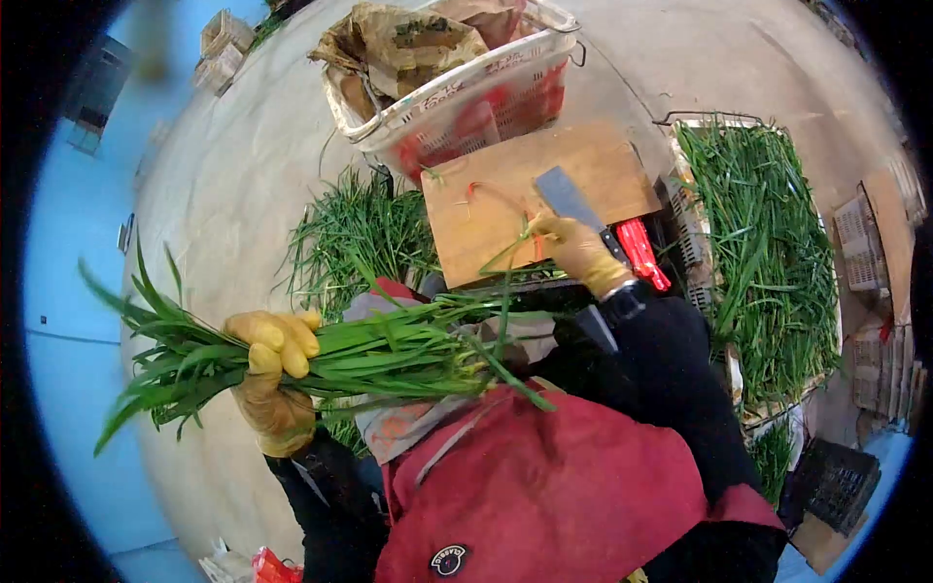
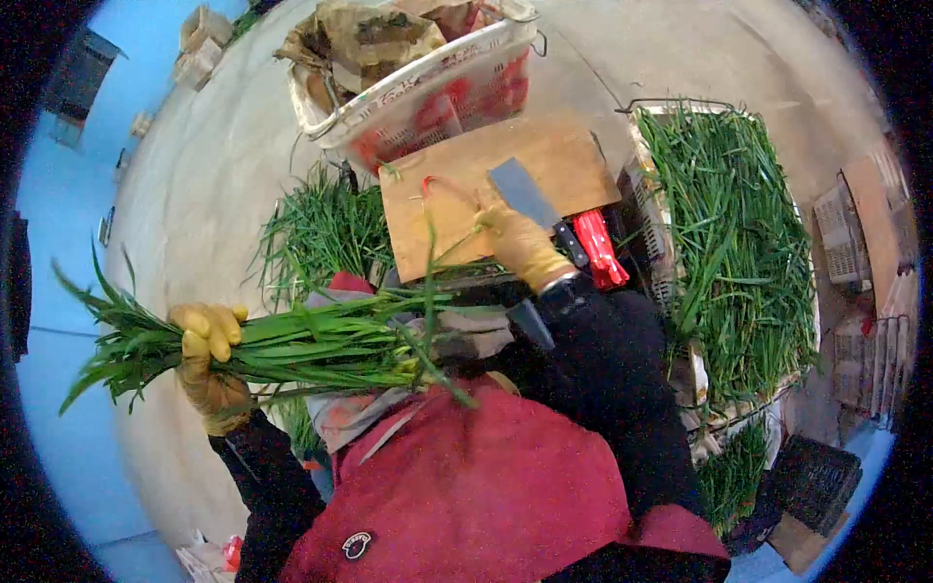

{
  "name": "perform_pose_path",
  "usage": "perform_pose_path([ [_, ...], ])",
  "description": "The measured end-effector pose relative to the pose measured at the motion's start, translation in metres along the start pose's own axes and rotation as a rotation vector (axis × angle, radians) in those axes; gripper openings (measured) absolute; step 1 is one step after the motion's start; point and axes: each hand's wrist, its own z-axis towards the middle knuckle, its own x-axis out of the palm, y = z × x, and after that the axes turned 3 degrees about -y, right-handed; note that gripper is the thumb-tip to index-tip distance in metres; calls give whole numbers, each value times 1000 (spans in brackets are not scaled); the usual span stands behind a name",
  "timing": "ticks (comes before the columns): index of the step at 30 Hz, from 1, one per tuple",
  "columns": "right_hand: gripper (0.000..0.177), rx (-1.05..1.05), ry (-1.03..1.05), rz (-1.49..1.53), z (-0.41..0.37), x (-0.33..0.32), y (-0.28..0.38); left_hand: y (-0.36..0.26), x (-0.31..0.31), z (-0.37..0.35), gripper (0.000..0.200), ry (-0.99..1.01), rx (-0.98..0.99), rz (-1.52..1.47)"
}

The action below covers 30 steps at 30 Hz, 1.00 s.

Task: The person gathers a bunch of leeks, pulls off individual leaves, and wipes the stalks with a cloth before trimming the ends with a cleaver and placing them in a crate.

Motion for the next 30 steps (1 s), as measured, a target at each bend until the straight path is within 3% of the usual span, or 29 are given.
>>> perform_pose_path([
  [2, 21, 38, 103, -353, 12, 19, 19, 3, 2, 3, 28, -37, -34, 9],
  [4, 19, -11, 169, -295, 17, 86, -32, 6, -7, 1, 32, -33, -43, 24],
  [7, 20, 110, 321, -445, 23, 106, -20, 10, -12, 3, 30, -37, -39, 18],
  [11, 18, 198, 345, -572, 35, 112, -12, 16, -38, 7, 28, 11, -49, 9],
  [15, 18, 3, 378, -530, 38, 95, 17, 25, -49, 10, 25, 4, -43, -102],
  [18, 21, -313, 459, -155, 22, 74, 14, 28, -50, 14, 22, 9, -54, -151],
  [19, 28, -246, 543, 80, 17, 43, 27, 30, -52, 15, 22, 10, -54, -159],
  [20, 30, -69, 549, -54, 18, 32, 10, 32, -55, 16, 21, 13, -56, -167],
  [23, 22, 84, -48, -518, 22, -7, -65, 38, -62, 19, 20, 25, -56, -207],
  [24, 24, 272, 31, -653, 22, -26, -66, 39, -62, 21, 19, 33, -57, -219],
  [25, 43, 420, 101, -698, 14, -38, -69, 41, -62, 22, 19, 40, -59, -223],
  [30, 47, 543, 135, -668, 3, -33, -100, 48, -60, 27, 18, 23, -75, -233],
])
